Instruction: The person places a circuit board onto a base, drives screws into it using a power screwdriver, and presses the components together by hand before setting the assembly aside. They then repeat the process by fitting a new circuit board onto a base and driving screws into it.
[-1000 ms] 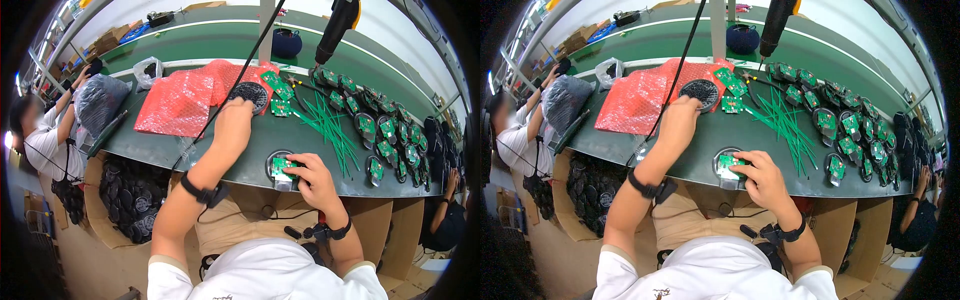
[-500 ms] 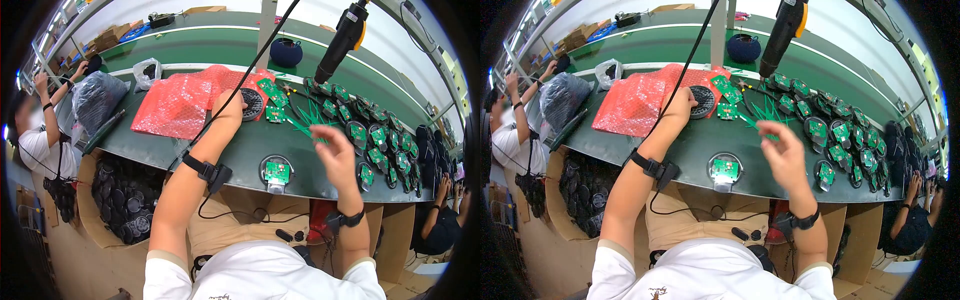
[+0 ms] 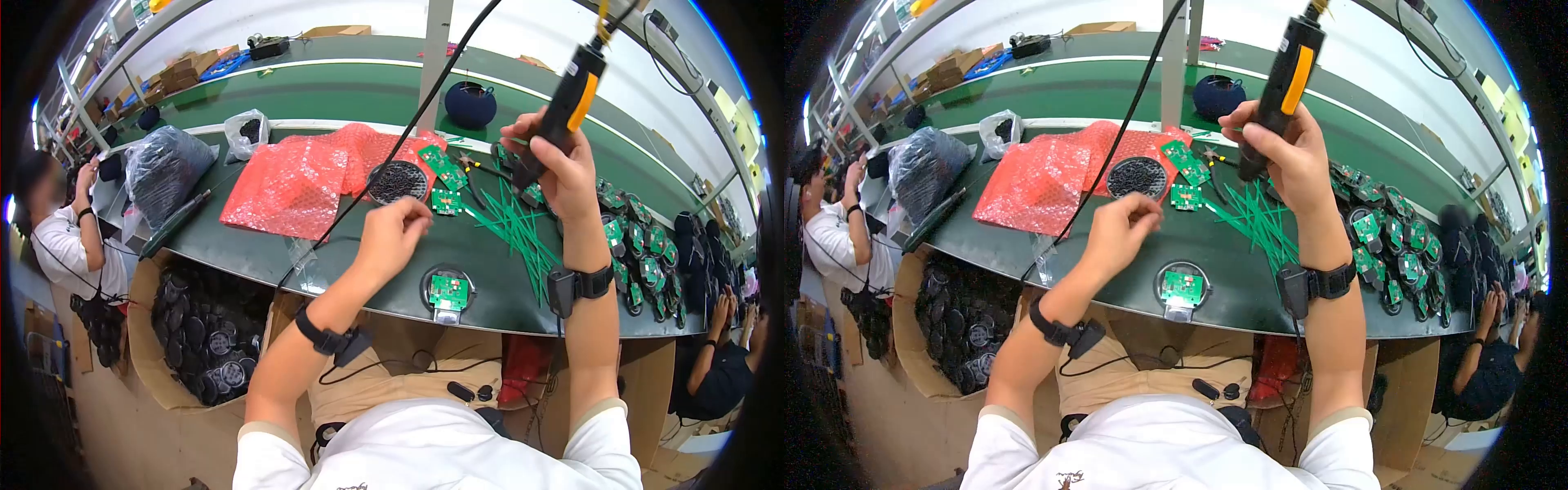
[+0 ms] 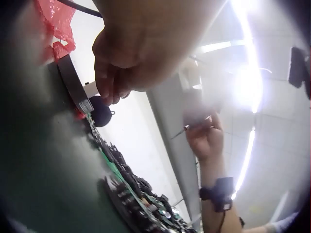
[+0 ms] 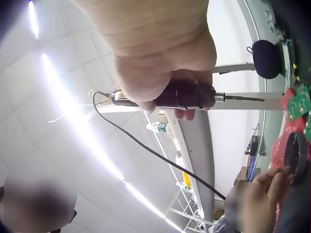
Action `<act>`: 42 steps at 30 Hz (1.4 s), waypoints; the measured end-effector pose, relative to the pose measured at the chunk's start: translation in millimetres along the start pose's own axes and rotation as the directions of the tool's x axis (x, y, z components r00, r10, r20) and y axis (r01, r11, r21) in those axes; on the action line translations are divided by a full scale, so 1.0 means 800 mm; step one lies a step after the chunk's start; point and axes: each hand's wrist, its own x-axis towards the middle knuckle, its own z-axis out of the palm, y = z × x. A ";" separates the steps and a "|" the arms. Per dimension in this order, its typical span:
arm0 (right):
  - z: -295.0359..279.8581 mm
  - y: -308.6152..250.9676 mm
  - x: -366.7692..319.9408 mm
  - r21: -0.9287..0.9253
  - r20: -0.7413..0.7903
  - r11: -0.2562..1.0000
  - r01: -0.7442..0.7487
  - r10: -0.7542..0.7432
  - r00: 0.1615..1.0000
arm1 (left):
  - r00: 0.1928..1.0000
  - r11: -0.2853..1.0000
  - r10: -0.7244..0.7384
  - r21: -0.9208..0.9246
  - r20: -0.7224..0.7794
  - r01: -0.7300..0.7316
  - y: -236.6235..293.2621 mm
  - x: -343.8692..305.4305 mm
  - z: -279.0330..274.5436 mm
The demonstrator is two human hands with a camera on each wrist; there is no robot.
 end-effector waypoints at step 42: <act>0.061 0.007 -0.032 0.280 0.202 0.955 -0.101 0.044 0.978 | 0.998 0.996 0.010 -0.085 -0.055 -0.015 -0.013 -0.083 0.022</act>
